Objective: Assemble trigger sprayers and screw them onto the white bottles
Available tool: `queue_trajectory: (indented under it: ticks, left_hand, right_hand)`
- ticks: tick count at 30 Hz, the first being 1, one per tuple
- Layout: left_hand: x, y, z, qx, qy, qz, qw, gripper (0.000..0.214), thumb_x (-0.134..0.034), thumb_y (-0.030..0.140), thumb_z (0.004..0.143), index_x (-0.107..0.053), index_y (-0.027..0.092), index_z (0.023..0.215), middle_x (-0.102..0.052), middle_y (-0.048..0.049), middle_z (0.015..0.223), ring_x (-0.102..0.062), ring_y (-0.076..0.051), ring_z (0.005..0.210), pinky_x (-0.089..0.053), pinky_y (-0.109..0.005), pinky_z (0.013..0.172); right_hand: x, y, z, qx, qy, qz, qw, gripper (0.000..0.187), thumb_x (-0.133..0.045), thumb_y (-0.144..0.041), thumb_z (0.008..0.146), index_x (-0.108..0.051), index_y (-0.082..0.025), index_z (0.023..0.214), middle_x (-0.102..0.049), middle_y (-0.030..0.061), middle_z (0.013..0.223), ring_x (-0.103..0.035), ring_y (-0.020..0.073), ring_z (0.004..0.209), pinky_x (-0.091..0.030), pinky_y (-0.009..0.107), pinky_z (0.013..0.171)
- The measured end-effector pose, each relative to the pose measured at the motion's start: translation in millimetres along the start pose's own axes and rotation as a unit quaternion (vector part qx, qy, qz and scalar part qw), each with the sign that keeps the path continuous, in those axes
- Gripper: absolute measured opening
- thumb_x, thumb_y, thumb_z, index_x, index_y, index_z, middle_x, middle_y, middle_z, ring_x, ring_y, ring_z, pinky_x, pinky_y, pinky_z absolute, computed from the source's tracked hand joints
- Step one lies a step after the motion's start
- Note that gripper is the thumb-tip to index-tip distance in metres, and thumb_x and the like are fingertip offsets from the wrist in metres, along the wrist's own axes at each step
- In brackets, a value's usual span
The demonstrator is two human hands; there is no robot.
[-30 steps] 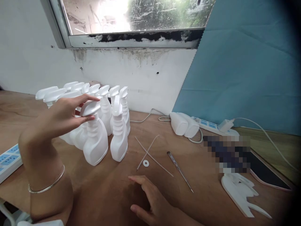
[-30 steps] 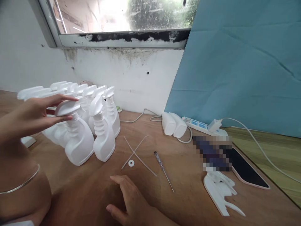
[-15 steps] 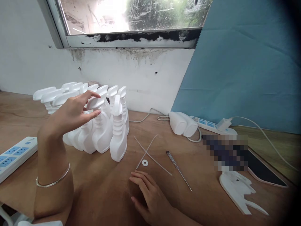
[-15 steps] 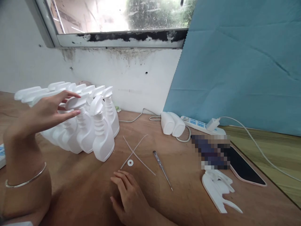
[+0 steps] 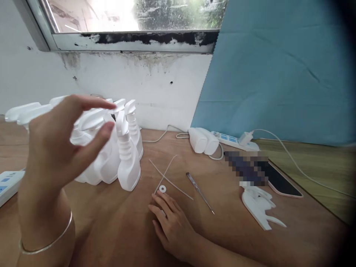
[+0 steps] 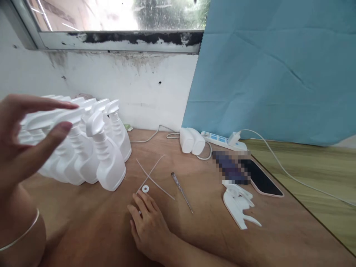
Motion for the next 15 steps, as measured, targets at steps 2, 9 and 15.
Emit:
queue_trajectory:
  ticks: [2, 9, 15]
  left_hand:
    - [-8.2, 20, -2, -0.069, -0.058, -0.082, 0.993, 0.022, -0.050, 0.021, 0.083, -0.054, 0.015, 0.103, -0.063, -0.0016, 0.095, -0.058, -0.013, 0.086, -0.046, -0.027, 0.079]
    - [-99.2, 61, -53, -0.219, -0.411, -0.205, 0.861, 0.022, -0.038, 0.014, 0.086, -0.053, 0.016, 0.102, -0.063, -0.0047, 0.090, -0.059, -0.018, 0.087, -0.047, -0.033, 0.078]
    - [-141.3, 57, -131, -0.164, -0.499, -0.232, 0.819, 0.062, -0.037, 0.043, 0.088, -0.014, 0.016, 0.139, -0.017, -0.0100, 0.146, -0.009, -0.027, 0.135, -0.007, -0.054, 0.108]
  right_hand:
    - [3, 8, 1, -0.007, 0.029, -0.026, 0.999, 0.032, -0.042, -0.017, 0.082, -0.053, -0.016, 0.112, -0.047, 0.0095, 0.128, -0.034, 0.0238, 0.126, -0.039, 0.041, 0.100]
    - [17, 60, -17, -0.066, 0.119, -0.156, 0.978, 0.031, -0.040, -0.016, 0.082, -0.053, -0.014, 0.110, -0.051, 0.0116, 0.123, -0.037, 0.0250, 0.123, -0.041, 0.045, 0.095]
    - [42, 103, -45, -0.188, 0.111, -0.304, 0.927, 0.039, -0.045, -0.026, 0.083, -0.049, -0.012, 0.118, -0.047, 0.0137, 0.128, -0.028, 0.0307, 0.128, -0.027, 0.051, 0.102]
Point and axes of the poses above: each hand's wrist, its own z-axis towards the middle knuckle, its own x-axis out of the back of the hand, y = z × x, the point moved 1 cm from there along z, towards the middle knuckle
